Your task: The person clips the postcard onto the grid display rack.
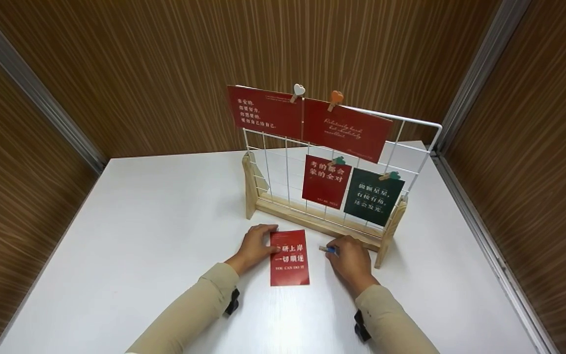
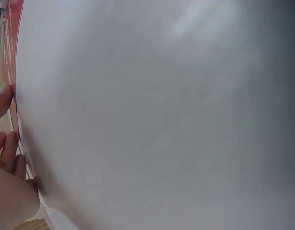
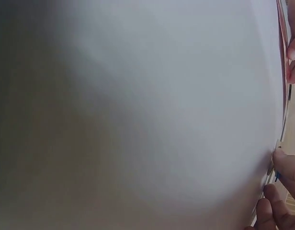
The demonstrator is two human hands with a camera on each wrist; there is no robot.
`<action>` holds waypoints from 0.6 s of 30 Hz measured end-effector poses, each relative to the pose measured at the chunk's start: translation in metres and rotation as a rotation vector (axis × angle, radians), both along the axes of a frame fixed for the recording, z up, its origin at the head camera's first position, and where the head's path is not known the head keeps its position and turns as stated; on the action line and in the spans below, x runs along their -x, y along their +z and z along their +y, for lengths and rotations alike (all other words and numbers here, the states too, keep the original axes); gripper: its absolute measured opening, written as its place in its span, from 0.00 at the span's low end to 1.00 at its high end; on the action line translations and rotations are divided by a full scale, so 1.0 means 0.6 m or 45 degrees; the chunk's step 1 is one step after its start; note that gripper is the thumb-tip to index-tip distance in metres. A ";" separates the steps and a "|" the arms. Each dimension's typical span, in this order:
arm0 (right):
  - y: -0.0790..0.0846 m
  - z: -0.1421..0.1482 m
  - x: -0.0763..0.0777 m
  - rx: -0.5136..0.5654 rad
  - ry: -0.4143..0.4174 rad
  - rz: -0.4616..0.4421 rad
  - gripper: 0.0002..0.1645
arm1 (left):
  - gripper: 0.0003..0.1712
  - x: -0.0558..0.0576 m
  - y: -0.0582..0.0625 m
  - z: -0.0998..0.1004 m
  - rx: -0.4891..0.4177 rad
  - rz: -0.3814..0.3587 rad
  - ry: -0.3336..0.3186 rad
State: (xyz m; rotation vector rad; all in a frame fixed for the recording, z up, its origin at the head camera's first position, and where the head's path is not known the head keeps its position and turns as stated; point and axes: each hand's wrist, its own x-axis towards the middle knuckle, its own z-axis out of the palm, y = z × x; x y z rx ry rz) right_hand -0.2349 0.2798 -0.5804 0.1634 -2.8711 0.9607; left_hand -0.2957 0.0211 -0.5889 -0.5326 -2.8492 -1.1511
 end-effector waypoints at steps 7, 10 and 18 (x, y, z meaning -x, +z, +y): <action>0.000 -0.001 -0.003 0.021 -0.011 0.013 0.10 | 0.34 0.000 -0.001 -0.001 -0.047 -0.005 -0.040; 0.003 -0.001 -0.002 0.042 -0.026 0.007 0.10 | 0.35 0.000 0.000 -0.001 -0.086 -0.027 -0.075; 0.013 0.006 0.002 0.096 -0.036 -0.060 0.11 | 0.38 0.000 0.006 -0.001 -0.174 -0.075 -0.069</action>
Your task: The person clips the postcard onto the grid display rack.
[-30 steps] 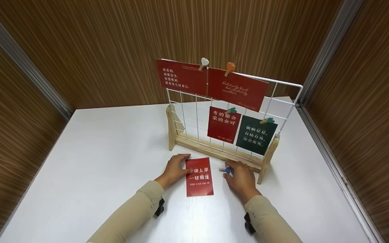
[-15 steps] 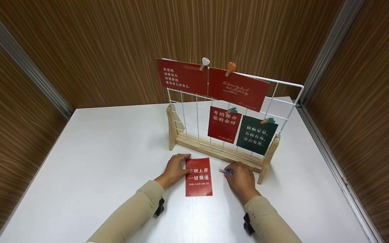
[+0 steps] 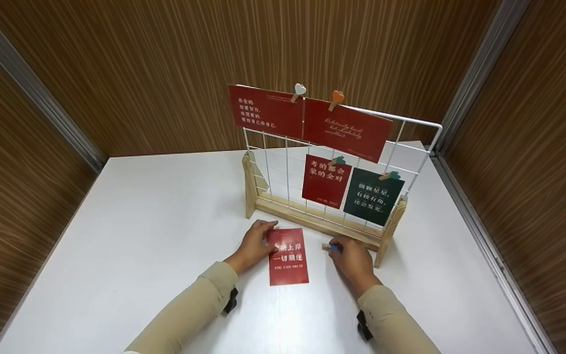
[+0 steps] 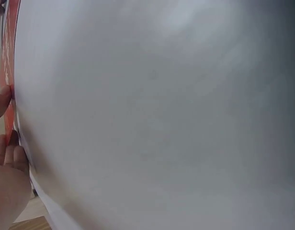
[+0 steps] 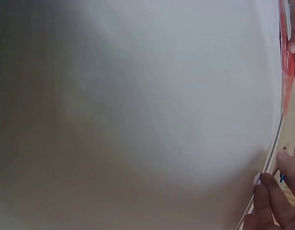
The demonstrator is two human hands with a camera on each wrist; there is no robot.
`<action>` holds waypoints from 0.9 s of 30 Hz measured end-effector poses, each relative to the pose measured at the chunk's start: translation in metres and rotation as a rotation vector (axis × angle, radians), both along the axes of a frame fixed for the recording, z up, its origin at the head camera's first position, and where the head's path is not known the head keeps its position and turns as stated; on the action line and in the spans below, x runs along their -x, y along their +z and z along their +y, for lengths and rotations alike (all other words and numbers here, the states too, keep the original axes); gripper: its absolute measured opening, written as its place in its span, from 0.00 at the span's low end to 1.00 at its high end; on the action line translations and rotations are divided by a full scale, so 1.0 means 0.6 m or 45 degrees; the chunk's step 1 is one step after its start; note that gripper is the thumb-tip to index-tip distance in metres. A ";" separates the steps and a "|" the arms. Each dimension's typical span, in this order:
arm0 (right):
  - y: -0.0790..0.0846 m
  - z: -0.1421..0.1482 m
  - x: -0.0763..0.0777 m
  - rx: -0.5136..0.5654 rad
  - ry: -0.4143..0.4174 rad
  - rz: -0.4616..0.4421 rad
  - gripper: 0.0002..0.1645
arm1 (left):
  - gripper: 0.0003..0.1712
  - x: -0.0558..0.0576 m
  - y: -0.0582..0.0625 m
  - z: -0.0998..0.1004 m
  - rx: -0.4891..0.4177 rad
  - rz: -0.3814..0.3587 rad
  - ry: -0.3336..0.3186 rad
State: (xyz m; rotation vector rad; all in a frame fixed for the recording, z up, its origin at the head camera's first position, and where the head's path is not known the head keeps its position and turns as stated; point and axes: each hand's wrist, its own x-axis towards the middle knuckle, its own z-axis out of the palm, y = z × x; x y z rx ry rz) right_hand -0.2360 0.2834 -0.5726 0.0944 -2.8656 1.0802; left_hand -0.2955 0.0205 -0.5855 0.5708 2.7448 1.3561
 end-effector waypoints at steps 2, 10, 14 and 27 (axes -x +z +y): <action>0.002 0.002 0.002 0.022 -0.008 -0.026 0.11 | 0.39 0.000 0.000 0.000 -0.031 -0.014 0.015; 0.002 0.001 0.001 0.079 0.023 -0.023 0.11 | 0.40 0.003 -0.003 -0.007 -0.103 -0.078 0.069; 0.001 -0.003 0.000 0.116 0.045 0.022 0.11 | 0.35 0.001 0.001 -0.011 -0.154 -0.141 0.122; 0.018 -0.027 0.001 0.213 0.062 0.047 0.15 | 0.27 0.003 0.008 -0.022 -0.264 -0.211 0.135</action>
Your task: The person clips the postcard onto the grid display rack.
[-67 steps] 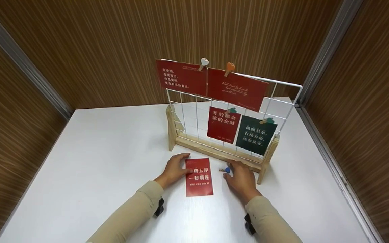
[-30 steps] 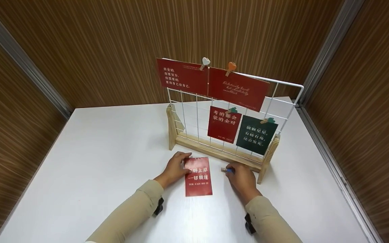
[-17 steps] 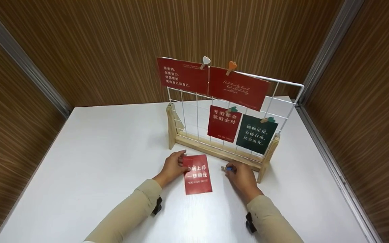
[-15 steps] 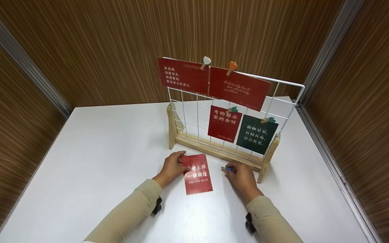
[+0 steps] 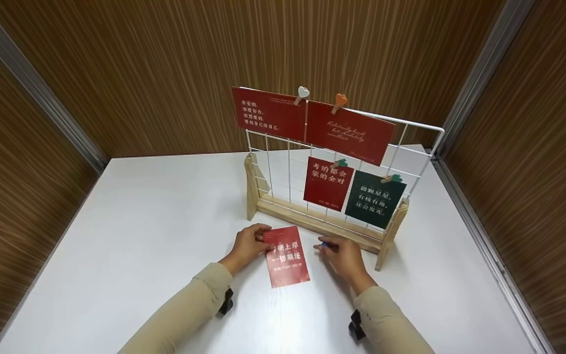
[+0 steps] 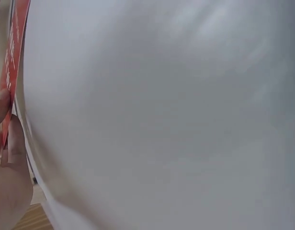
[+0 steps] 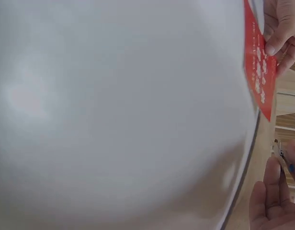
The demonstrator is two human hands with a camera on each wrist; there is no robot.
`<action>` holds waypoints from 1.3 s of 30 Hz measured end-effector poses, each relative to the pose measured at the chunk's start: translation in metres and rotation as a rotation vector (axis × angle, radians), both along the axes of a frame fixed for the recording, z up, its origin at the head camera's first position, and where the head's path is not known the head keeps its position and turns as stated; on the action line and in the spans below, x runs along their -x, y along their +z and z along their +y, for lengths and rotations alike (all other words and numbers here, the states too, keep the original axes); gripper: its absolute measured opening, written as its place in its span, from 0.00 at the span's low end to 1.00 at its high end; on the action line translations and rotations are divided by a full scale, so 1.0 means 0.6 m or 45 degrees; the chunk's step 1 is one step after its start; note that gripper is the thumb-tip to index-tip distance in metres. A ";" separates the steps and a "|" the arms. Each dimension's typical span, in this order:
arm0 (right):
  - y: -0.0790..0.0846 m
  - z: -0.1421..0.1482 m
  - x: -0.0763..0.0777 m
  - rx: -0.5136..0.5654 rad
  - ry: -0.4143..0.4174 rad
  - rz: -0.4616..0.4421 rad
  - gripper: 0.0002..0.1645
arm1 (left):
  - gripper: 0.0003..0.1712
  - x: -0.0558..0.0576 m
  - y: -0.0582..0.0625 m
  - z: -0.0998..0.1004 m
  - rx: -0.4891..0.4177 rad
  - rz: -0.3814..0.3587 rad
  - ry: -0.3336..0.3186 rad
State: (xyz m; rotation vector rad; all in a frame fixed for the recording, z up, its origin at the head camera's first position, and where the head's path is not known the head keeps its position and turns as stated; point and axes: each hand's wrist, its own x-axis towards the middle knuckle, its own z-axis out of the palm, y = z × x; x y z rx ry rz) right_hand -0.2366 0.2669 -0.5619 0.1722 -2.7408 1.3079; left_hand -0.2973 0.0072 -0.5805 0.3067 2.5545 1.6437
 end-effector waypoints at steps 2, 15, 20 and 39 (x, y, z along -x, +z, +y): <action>0.005 -0.004 0.002 0.007 -0.002 -0.012 0.17 | 0.26 0.001 0.003 -0.002 -0.006 -0.007 0.001; 0.032 -0.029 0.010 0.192 0.030 -0.022 0.18 | 0.25 0.008 0.034 -0.022 -0.086 -0.055 -0.030; 0.044 -0.037 0.014 0.265 0.040 0.045 0.17 | 0.24 0.014 0.052 -0.034 -0.060 0.002 -0.048; 0.110 -0.057 0.032 0.202 0.071 0.091 0.18 | 0.23 0.046 0.108 -0.068 -0.111 0.093 -0.102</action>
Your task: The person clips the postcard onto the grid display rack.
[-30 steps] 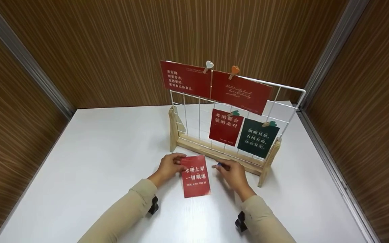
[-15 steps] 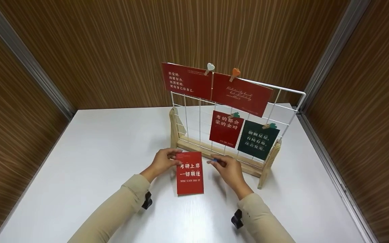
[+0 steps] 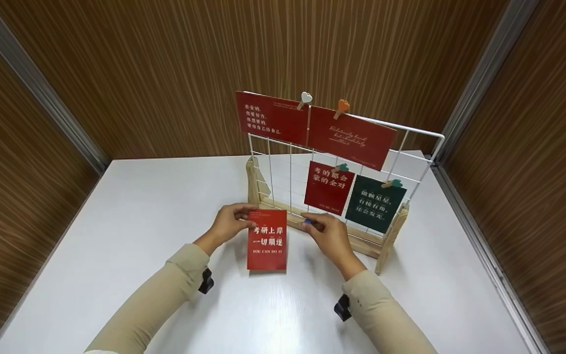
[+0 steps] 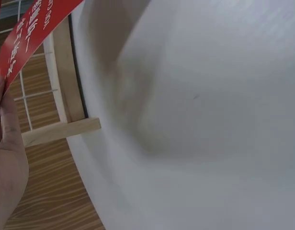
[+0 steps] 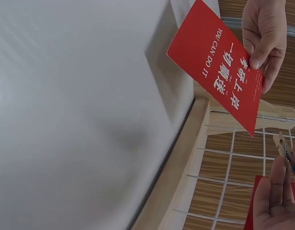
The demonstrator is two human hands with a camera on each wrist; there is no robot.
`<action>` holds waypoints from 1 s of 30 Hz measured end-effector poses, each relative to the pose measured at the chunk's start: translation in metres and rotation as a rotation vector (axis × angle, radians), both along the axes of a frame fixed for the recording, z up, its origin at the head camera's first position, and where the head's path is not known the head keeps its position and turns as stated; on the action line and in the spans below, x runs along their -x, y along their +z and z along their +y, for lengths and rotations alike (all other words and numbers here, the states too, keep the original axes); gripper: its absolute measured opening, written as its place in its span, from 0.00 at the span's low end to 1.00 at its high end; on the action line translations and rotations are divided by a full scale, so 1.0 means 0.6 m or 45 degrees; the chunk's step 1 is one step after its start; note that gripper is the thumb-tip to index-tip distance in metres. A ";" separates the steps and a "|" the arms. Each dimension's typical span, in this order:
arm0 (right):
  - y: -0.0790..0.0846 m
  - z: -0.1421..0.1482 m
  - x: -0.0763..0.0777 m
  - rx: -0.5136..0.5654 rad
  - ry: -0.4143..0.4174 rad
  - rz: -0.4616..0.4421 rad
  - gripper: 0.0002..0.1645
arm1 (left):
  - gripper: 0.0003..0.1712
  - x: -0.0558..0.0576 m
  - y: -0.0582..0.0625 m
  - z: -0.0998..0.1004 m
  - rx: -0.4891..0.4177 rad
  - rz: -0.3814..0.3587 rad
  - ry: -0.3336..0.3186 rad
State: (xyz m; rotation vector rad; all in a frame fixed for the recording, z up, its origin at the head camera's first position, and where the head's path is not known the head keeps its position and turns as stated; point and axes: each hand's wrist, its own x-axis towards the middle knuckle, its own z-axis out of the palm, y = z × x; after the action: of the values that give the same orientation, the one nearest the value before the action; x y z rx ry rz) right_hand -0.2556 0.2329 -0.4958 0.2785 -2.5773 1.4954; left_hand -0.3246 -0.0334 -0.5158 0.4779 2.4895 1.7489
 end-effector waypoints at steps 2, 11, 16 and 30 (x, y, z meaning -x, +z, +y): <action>0.009 -0.002 0.002 0.001 0.001 -0.003 0.18 | 0.23 0.003 0.006 -0.003 0.006 0.016 0.000; 0.040 -0.012 0.016 -0.037 -0.024 0.097 0.17 | 0.23 0.013 0.032 -0.009 0.023 0.077 -0.018; 0.054 -0.016 0.022 -0.013 -0.018 0.125 0.16 | 0.22 0.018 0.050 -0.007 0.015 0.078 -0.025; 0.093 -0.032 0.038 0.009 0.010 0.216 0.15 | 0.19 0.034 0.096 0.005 0.007 0.156 0.004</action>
State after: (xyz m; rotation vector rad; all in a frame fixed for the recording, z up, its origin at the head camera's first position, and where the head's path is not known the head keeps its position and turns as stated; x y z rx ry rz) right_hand -0.2782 0.2137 -0.4401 0.3971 -2.4405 1.4176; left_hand -0.3449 -0.0304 -0.4583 0.5988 2.5761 1.7647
